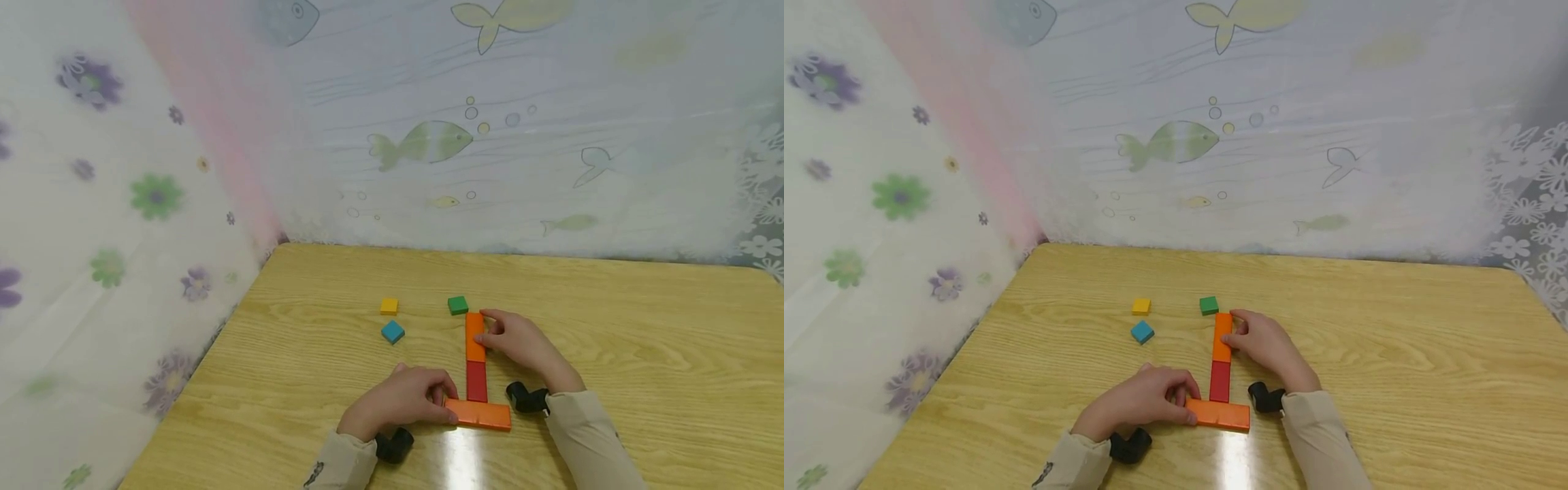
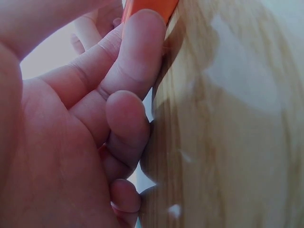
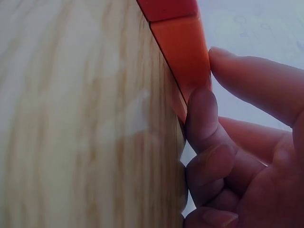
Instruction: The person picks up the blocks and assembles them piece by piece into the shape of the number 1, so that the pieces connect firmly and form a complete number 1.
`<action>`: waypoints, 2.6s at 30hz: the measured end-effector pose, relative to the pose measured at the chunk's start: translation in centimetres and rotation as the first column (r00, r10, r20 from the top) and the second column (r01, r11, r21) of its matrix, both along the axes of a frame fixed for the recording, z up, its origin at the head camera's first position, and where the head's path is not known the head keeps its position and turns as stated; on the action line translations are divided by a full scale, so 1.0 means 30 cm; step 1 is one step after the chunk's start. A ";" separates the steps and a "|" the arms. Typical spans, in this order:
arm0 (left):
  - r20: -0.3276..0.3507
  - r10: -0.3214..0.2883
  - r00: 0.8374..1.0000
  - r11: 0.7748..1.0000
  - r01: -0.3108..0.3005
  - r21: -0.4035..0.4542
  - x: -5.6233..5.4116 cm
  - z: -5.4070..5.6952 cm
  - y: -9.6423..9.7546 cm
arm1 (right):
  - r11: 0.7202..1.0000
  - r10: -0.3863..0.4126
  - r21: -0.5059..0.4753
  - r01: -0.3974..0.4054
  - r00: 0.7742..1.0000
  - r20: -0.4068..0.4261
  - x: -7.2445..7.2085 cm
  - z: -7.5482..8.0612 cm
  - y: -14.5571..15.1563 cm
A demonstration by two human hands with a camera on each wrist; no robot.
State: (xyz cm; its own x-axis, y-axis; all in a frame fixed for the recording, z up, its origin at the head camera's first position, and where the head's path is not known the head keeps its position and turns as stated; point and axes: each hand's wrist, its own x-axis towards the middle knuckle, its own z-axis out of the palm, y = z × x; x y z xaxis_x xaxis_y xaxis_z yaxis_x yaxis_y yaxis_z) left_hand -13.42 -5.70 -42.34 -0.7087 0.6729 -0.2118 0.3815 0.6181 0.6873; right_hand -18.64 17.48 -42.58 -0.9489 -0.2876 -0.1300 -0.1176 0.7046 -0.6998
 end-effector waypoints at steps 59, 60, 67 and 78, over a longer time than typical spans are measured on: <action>0.012 0.023 1.000 1.000 -0.023 0.004 -0.001 -0.009 0.001 | 0.993 -0.017 -0.115 0.014 1.000 -0.023 -0.037 0.002 0.045; 0.012 0.022 1.000 1.000 -0.022 0.004 -0.001 -0.010 0.001 | 0.994 -0.018 -0.111 0.015 0.999 -0.026 -0.040 0.003 0.046; 0.011 0.012 1.000 1.000 -0.012 0.005 -0.002 -0.013 0.001 | 0.996 -0.022 -0.092 0.017 0.998 -0.055 -0.058 0.005 0.052; 0.022 0.016 1.000 1.000 -0.016 0.007 0.003 -0.004 0.003 | 0.990 0.037 -0.135 -0.036 0.999 0.008 -0.122 -0.009 0.041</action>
